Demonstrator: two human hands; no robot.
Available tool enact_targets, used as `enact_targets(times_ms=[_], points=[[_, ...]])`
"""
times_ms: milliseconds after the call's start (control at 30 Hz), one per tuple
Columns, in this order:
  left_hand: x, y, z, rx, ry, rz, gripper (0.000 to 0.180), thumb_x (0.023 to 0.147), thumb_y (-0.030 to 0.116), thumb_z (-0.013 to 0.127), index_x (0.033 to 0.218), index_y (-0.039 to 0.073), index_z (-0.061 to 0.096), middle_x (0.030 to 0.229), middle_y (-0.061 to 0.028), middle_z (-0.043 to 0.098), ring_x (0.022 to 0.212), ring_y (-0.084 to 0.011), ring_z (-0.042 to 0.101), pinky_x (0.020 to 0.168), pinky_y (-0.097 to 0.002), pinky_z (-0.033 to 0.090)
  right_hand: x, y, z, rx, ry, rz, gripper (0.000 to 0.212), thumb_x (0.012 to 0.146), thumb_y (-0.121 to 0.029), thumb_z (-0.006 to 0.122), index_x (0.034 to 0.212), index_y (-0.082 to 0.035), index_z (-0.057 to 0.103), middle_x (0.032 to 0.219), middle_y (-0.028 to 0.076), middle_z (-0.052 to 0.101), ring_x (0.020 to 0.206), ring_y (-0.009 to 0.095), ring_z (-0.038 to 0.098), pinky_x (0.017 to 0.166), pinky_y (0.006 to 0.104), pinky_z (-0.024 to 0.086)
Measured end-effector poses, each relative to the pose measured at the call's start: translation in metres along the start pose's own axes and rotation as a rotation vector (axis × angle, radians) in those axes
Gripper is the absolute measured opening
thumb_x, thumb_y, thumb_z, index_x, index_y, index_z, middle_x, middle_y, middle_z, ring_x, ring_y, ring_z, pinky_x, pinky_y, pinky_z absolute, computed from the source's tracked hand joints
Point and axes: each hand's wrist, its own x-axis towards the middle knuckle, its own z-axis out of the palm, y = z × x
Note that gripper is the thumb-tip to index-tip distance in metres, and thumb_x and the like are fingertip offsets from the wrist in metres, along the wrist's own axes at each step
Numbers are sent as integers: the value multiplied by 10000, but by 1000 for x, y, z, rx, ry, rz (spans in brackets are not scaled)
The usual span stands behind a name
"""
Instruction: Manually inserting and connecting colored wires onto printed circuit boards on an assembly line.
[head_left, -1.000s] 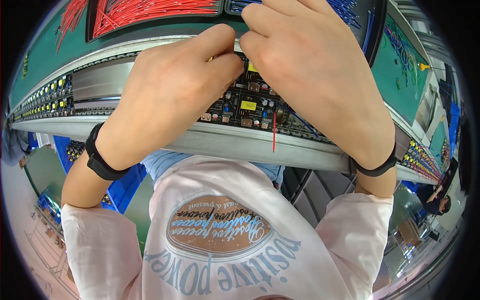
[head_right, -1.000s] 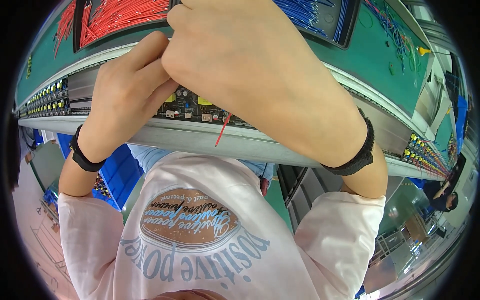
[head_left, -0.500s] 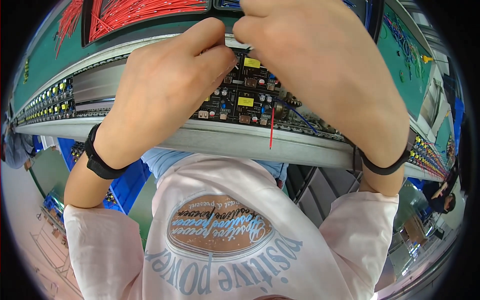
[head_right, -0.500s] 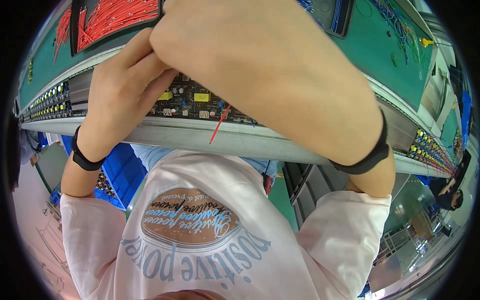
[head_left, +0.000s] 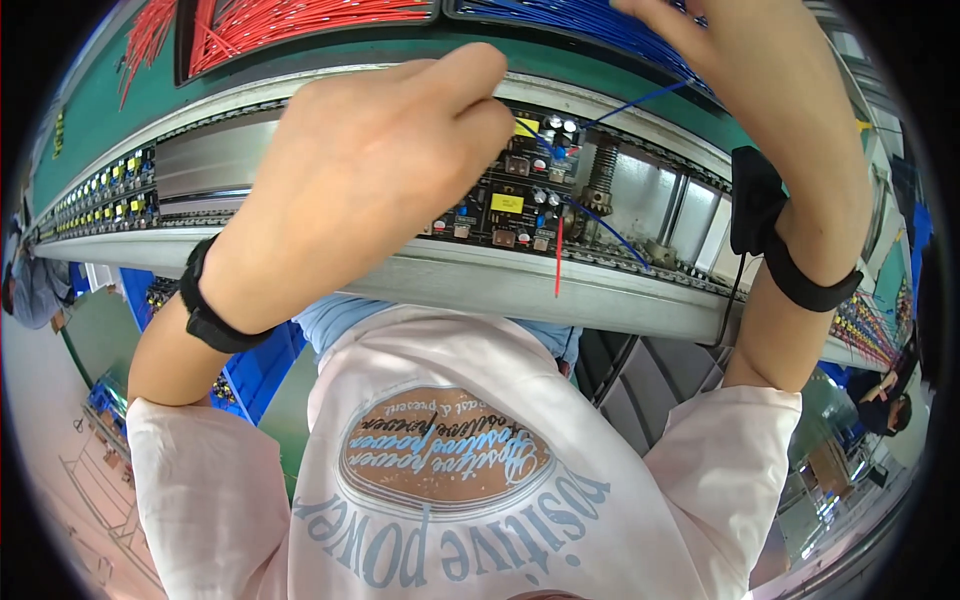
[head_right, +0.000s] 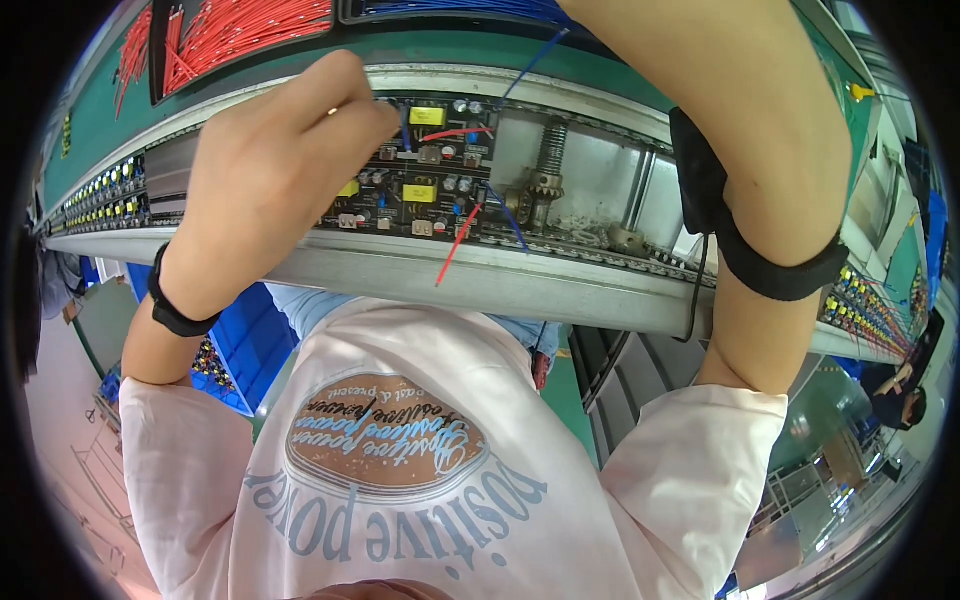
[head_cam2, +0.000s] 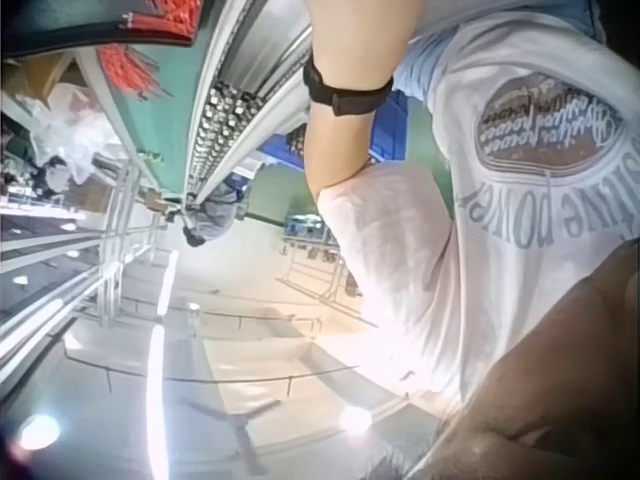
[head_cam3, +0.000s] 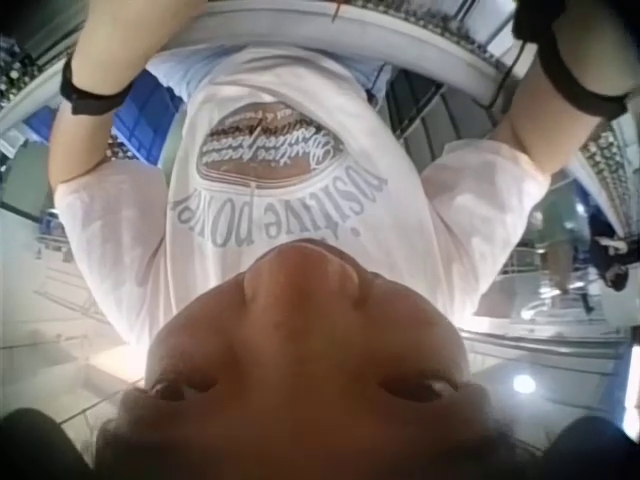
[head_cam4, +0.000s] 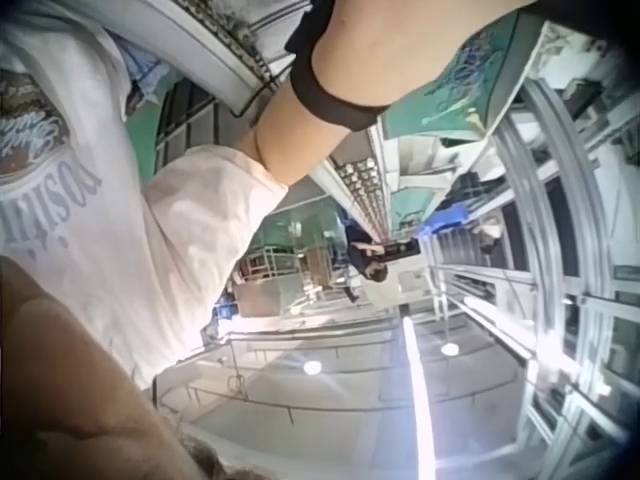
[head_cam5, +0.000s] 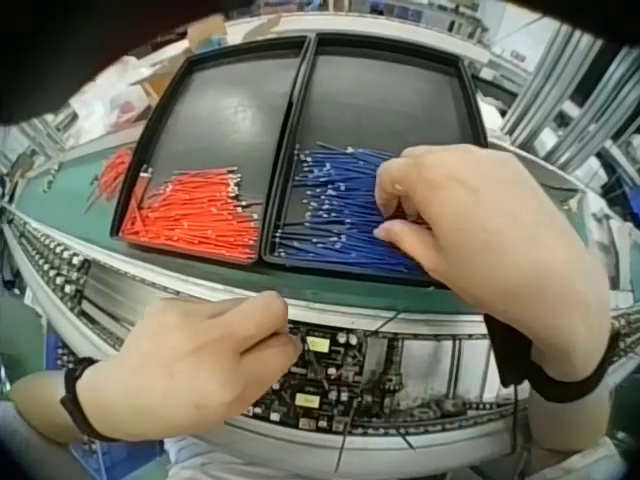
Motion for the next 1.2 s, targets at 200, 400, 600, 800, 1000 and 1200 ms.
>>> enact_targets(times_ms=[200,400,600,800,1000,1200], points=[[2,0,-2,13,15,19,205,765,52,770,954,68,692,894,-43,578,737,-224,648,609,-350,515,1,-1,4,-9,-32,19,101,864,-104,713,876,-5,694,887,137,673,847,329,665,786,427,535],[-3,-22,-12,-207,147,-24,257,812,-7,769,1058,57,731,962,-47,670,710,-165,621,585,-287,477,-2,-2,-1,-125,28,-44,82,869,-91,696,841,-14,698,867,135,688,843,320,672,785,425,536],[17,-53,-41,-221,61,-230,154,892,11,748,1040,-24,719,914,-122,673,728,-199,631,654,-325,508,-4,-5,0,-195,-28,64,54,875,-78,681,883,-27,698,817,122,692,838,321,666,804,409,531],[26,-70,-25,-28,157,-341,143,846,29,780,968,-8,714,871,-122,646,734,-257,641,663,-337,514,-2,-4,-2,-96,7,-38,75,869,-84,708,897,-17,687,840,119,669,843,323,652,805,401,525],[26,-83,-4,-387,322,-165,109,843,27,772,926,-14,715,871,-132,655,736,-283,651,663,-343,519,5,-4,2,78,-37,-77,88,862,-87,737,901,-22,692,867,116,622,861,320,636,787,407,515],[21,-80,-17,-70,245,-219,95,863,8,750,924,-35,692,886,-151,671,758,-294,670,688,-340,534,7,4,3,92,-73,-21,82,872,-74,726,905,-8,690,828,124,664,793,326,660,728,394,531]])
